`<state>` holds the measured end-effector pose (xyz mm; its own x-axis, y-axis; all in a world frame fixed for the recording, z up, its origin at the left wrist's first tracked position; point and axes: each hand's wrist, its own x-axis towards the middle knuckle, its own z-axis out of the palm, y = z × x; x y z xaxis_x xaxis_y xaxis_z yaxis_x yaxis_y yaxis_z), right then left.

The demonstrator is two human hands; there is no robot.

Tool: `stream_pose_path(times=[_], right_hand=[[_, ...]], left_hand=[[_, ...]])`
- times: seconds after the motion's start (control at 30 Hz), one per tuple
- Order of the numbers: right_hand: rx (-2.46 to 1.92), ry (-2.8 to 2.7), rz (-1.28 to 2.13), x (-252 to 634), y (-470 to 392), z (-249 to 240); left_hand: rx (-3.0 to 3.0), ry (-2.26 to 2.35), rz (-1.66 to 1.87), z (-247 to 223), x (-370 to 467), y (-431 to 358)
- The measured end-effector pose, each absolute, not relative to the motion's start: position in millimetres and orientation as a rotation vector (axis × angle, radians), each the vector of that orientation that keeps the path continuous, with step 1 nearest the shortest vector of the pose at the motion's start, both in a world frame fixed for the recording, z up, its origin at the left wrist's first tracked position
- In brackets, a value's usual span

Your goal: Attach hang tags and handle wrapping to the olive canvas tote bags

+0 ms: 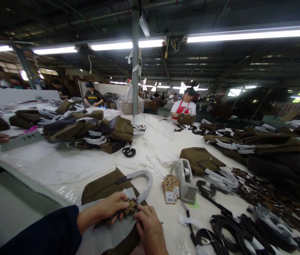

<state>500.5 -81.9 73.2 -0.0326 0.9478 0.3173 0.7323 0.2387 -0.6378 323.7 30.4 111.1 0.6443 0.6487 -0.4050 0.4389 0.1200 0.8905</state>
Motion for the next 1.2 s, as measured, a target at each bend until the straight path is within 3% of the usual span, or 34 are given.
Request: stream_pose_path(times=[0.63,0.97,1.2], right_hand=[[-1.356,-1.978,-0.121,503.8,-74.3,60.7],[-1.432,-2.143,0.169,505.6,-48.2,103.1],[-1.421,-2.071,0.499,501.2,-22.9,98.6]], left_hand=[[1.428,0.91,0.299,101.5,319.2,26.5],[1.514,0.928,0.252,103.1,317.2,17.1],[1.974,0.916,0.407,110.5,312.0,16.3]])
